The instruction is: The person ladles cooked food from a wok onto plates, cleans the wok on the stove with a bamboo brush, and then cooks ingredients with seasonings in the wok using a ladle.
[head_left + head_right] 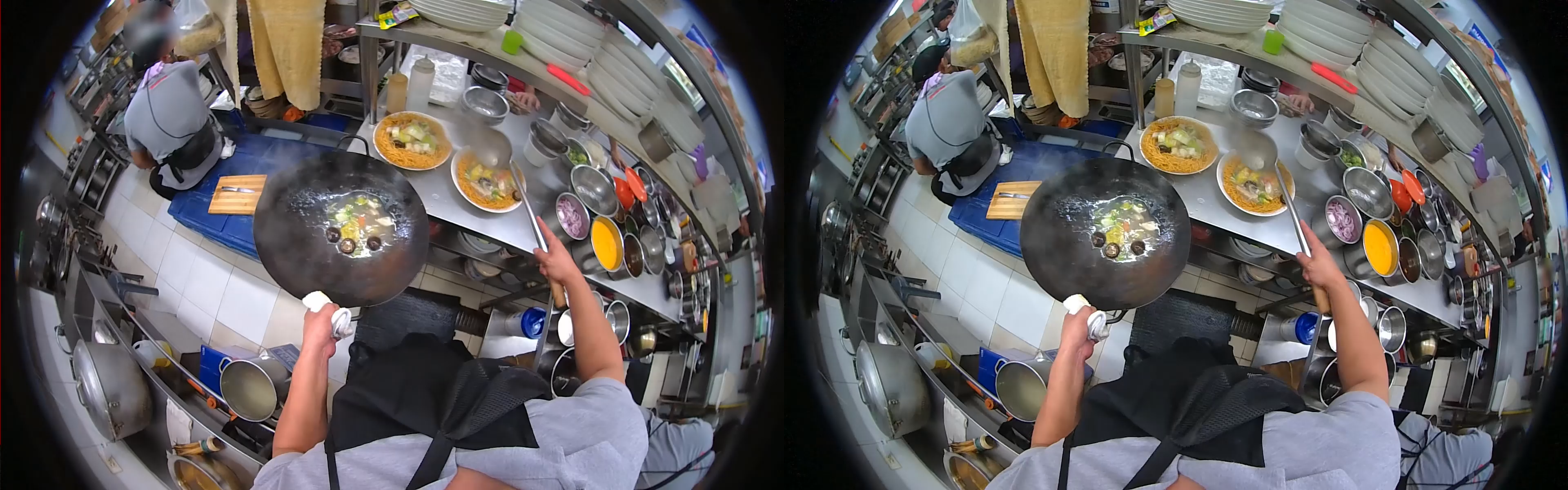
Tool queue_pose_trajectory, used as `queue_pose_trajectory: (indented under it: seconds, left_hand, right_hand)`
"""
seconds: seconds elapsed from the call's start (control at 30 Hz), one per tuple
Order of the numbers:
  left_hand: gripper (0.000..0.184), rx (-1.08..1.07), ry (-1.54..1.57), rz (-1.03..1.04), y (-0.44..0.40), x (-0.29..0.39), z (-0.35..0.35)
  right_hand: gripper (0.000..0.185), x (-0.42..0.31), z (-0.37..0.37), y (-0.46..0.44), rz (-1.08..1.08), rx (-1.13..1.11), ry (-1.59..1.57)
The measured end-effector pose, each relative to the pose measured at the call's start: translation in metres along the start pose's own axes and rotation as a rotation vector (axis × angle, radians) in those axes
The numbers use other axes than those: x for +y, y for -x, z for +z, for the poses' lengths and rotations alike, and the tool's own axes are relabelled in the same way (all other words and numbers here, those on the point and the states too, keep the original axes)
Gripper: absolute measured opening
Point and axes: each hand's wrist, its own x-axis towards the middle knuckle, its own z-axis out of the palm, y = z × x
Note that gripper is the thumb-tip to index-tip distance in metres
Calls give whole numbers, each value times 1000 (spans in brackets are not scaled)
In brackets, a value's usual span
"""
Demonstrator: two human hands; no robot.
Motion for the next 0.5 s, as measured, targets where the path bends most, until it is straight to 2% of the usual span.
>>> queue_pose_trajectory:
  seconds: [0.03, 0.1, 0.13, 0.17, 0.23, 0.27, 0.3, 0.37, 0.4, 0.47, 0.5]
  left_hand:
    - [12, 4, 11, 15, -2, -1, -2]
    - [12, -11, 22, 38, -9, -3, -6]
    - [12, -14, 33, 64, -11, -6, -10]
    - [12, -1, 38, 57, -13, -7, -13]
    - [11, -24, 4, 69, -15, -6, -14]
    - [10, -27, 8, 76, -15, -6, -14]
    - [10, -33, 44, 58, -10, -1, -13]
    - [12, -18, 45, 111, -15, -7, -15]
    - [14, -41, 65, 105, -15, -9, -17]
    - [16, -58, 89, 104, -10, -11, -18]
    - [18, -52, 136, 109, -5, -9, -17]
  right_hand:
    - [80, 17, -3, -3, 6, 8, 3]
    - [80, 46, -2, -13, -316, 240, 641]
    - [82, 14, 10, 3, -177, 230, 622]
    - [82, -12, 19, 17, -179, 214, 627]
    - [83, -40, 43, 34, -123, 144, 301]
    - [83, -34, 48, 31, -229, 88, 302]
    - [84, -79, 60, 49, 46, -68, 184]
    - [84, -113, 83, 50, 113, -242, 239]
    - [84, -107, 95, 40, 111, -264, 245]
    - [83, -76, 125, 11, -291, -272, 427]
    - [82, -67, 141, 4, -496, -205, 526]
